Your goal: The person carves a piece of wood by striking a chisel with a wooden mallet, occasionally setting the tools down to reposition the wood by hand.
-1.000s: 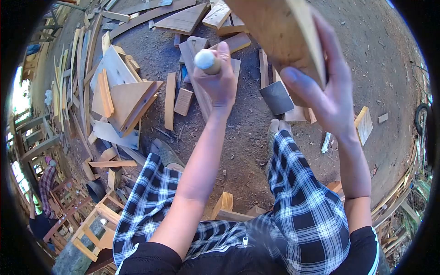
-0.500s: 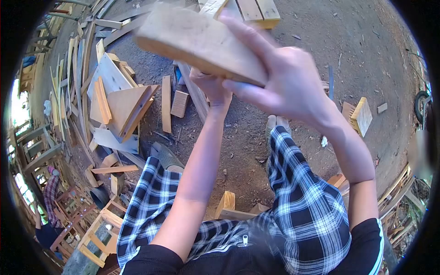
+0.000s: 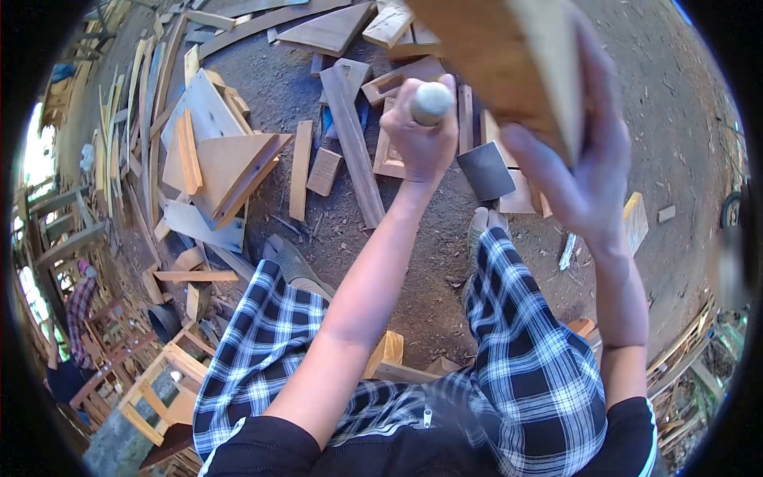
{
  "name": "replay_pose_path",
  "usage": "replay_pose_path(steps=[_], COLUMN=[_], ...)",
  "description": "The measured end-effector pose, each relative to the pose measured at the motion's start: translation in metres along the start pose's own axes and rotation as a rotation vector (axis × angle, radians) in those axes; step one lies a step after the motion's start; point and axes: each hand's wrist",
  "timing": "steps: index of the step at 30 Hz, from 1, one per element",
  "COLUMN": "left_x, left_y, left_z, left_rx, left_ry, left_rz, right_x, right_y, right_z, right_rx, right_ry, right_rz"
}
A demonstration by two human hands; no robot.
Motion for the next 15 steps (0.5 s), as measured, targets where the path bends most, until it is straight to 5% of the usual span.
replay_pose_path(steps=[2, 4, 6, 10, 12, 13, 15], left_x=[0.001, -0.006, -0.004, 0.005, 0.004, 0.003, 0.003], left_y=[0.001, 0.007, 0.009, 0.009, 0.009, 0.016, 0.016], left_z=[-0.002, -0.010, -0.003, -0.011, -0.012, -0.011, -0.012], left_rx=[-0.040, -0.052, -0.036, -0.066, -0.160, -0.055, -0.090], left_ry=[0.097, 0.037, 0.214, 0.023, 0.025, 0.132, 0.107], left_rz=[0.084, -0.062, 0.060, 0.099, 0.194, 0.082, 0.130], right_x=[-0.001, 0.004, 0.008, 0.005, 0.012, 0.017, 0.016], right_y=[-0.003, -0.003, -0.006, -0.007, -0.013, -0.011, -0.015], right_z=[-0.008, -0.017, -0.014, -0.019, -0.030, -0.031, -0.026], right_rx=[-0.026, -0.332, -0.358, 0.150, -0.080, -0.201, -0.167], right_ry=[0.018, 0.205, 0.226, 0.154, 0.226, 0.197, 0.211], right_rz=[0.108, -0.204, -0.126, 0.180, -0.065, -0.166, -0.145])
Point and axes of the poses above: each hand's wrist, its own z-axis towards the middle knuckle, its own y-axis out of the palm, x = y × z, and after that the axes turned 5 degrees about x, right-handed
